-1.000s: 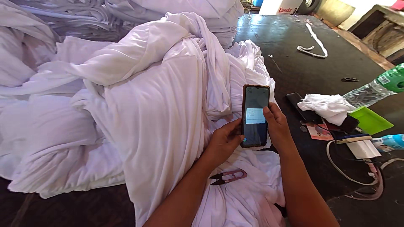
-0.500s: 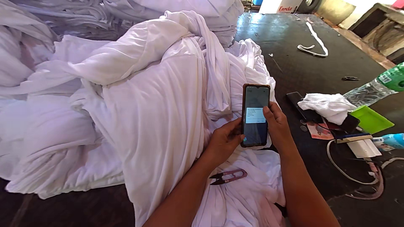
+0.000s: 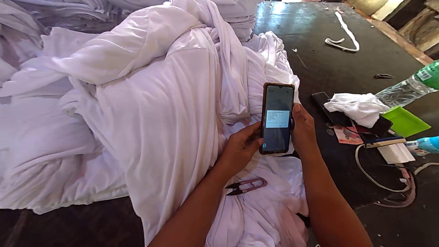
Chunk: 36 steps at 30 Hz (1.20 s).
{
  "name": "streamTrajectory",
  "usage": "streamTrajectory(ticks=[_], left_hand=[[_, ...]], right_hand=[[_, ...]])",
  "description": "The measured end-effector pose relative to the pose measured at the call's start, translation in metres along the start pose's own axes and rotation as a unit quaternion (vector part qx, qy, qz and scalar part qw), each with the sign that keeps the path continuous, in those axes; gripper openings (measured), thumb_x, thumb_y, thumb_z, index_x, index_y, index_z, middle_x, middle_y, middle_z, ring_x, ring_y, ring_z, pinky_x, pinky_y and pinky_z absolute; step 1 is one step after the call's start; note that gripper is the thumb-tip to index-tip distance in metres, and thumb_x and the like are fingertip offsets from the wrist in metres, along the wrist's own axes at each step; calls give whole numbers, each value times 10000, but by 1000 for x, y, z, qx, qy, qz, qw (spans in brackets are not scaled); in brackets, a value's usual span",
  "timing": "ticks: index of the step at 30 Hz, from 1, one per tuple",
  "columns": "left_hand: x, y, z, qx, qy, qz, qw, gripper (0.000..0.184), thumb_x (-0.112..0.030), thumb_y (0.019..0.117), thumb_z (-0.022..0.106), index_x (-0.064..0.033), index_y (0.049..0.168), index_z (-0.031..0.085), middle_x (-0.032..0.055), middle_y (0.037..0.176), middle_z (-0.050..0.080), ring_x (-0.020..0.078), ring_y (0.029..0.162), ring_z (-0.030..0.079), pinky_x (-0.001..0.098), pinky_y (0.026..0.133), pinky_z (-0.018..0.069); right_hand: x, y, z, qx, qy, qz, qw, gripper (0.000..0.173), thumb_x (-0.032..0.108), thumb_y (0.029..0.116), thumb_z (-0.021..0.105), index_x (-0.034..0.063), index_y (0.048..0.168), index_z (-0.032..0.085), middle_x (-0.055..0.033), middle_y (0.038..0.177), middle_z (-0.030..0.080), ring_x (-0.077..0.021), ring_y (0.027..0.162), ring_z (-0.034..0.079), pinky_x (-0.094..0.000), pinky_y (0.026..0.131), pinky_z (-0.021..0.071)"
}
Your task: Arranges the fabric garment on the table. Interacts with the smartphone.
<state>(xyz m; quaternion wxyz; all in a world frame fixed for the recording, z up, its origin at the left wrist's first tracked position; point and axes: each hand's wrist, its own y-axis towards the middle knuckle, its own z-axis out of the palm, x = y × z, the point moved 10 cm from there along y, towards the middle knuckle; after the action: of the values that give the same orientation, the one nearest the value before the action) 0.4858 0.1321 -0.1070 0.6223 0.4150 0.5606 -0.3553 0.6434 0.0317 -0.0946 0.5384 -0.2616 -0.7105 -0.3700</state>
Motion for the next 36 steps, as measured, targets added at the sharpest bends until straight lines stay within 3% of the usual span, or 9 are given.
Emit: streamTrajectory(ticks=[3,8,15,23,36], left_hand=[[1,0,0,1,5,-2,1000,431,-16,1006,571,8,1435,534,117,1224,689,84,1041,683,229,944,549],[2,-1,2,11,26,-9,1000,439,-16,1007,568,2,1443,528,117,1242,685,92,1051,686,242,950,550],[2,-2,1,16,33,5,999,458,-30,1002,578,-26,1457,527,97,1265,682,106,1072,686,269,954,561],[-1,-2,2,21,59,23,998,471,-29,998,582,-11,1463,511,94,1268,678,103,1065,685,268,941,568],[-6,-4,4,37,90,44,994,475,-9,1005,556,19,1472,474,93,1274,668,97,1067,681,255,941,567]], right_hand=[[-11,3,-2,13,69,24,997,488,498,1083,376,116,1287,600,65,1082,689,-17,979,669,-246,849,572],[-16,2,-3,-11,113,58,992,414,371,1119,304,151,1262,623,78,1043,710,-4,939,682,-232,820,581],[-20,-1,-1,9,131,45,990,427,420,1109,297,210,1223,651,95,1047,713,2,948,680,-230,834,580],[-25,13,-2,34,217,22,975,367,224,1090,336,135,1086,692,76,982,744,-20,950,698,-241,872,585],[-27,17,2,83,286,17,954,320,210,1067,392,155,1029,705,67,949,749,-30,912,707,-244,835,595]])
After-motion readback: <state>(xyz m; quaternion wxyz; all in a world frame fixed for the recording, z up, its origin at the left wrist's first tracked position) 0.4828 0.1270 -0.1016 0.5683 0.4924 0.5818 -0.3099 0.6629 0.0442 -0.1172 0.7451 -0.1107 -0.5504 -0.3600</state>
